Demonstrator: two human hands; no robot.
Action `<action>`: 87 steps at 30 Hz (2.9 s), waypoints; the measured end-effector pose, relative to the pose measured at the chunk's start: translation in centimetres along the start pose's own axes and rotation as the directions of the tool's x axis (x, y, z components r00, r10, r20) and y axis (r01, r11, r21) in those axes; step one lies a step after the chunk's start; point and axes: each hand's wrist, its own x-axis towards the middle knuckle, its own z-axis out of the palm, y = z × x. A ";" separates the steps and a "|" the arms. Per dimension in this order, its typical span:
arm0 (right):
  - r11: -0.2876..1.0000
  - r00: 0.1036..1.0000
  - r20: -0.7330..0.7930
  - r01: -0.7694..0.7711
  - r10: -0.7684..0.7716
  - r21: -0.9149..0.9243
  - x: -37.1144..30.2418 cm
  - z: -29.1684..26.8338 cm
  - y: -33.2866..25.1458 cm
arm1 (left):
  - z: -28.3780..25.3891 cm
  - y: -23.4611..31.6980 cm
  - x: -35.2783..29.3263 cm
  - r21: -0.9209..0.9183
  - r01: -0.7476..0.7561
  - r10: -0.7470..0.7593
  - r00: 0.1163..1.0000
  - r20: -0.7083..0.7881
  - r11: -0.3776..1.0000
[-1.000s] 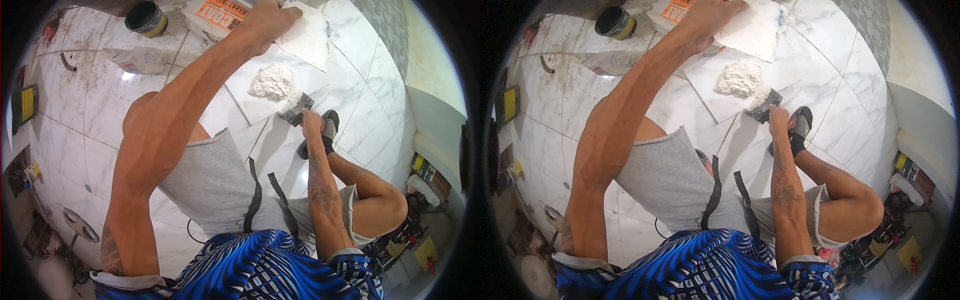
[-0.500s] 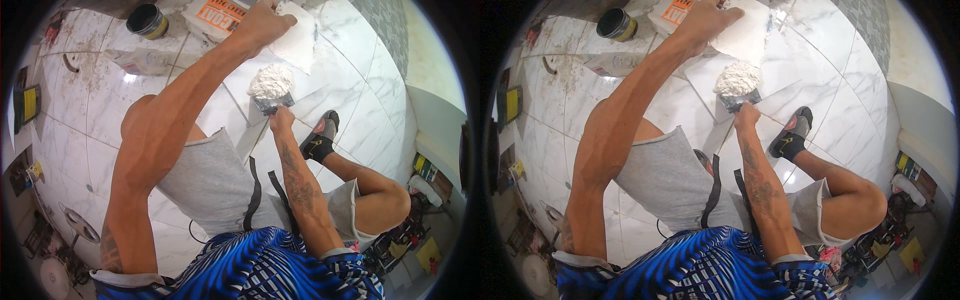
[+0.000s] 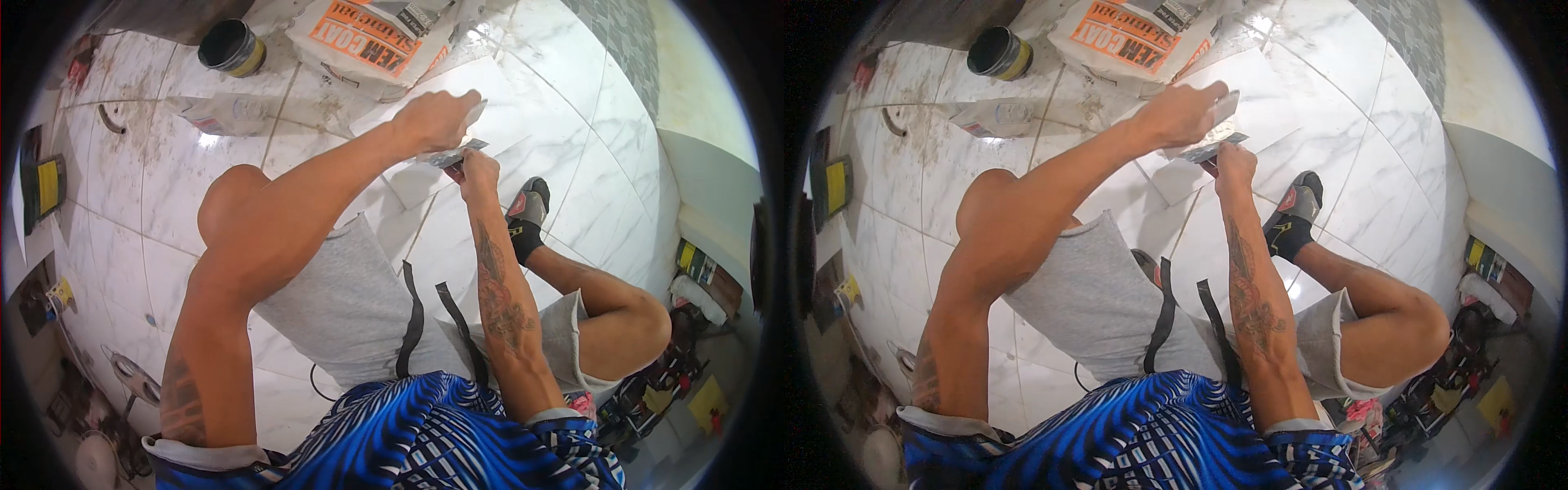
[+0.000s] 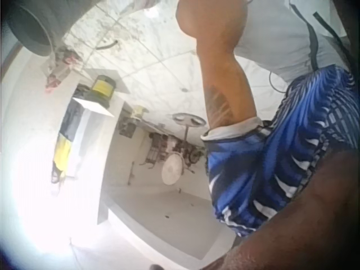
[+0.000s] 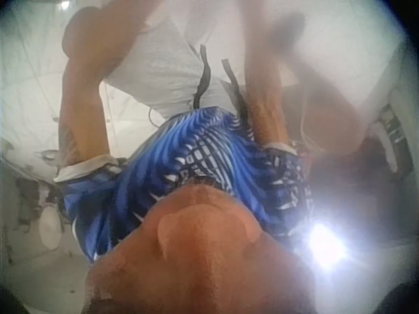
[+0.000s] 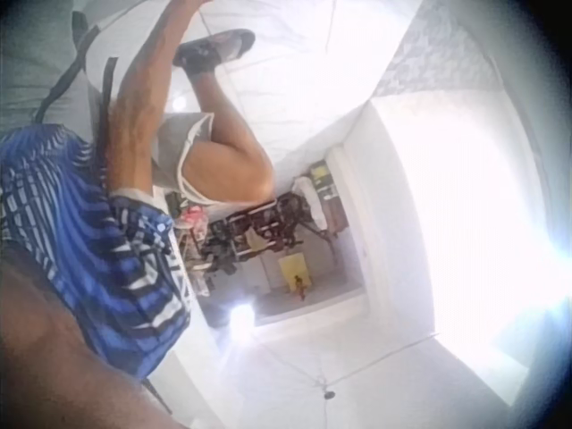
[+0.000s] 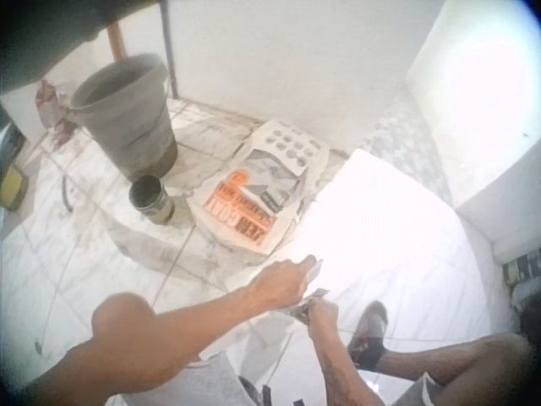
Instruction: The person uses a putty knife to transfer skimcoat from a handboard to a wall corner, spreading the material along the edge.
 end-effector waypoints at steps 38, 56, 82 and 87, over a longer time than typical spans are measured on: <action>0.134 0.681 0.433 0.612 -0.591 -0.779 -8.2 -7.6 -12.5 | -1.5 -2.9 0.9 -0.109 -0.277 0.279 0.960 0.005 0.955; -0.034 0.610 0.566 0.663 -0.555 -0.748 -1.6 -6.3 -8.5 | -2.8 -1.4 -0.3 -0.267 -0.334 0.324 0.943 -0.082 0.904; 0.972 0.931 0.357 -0.014 -0.073 0.236 0.2 -7.4 -6.4 | -0.6 -3.5 2.6 -0.643 0.294 -0.419 0.907 -0.047 0.708; 0.894 0.969 0.243 -0.143 0.040 0.424 -0.6 -4.5 -7.2 | -1.2 -2.9 1.9 -0.743 0.535 -0.437 0.825 0.358 0.402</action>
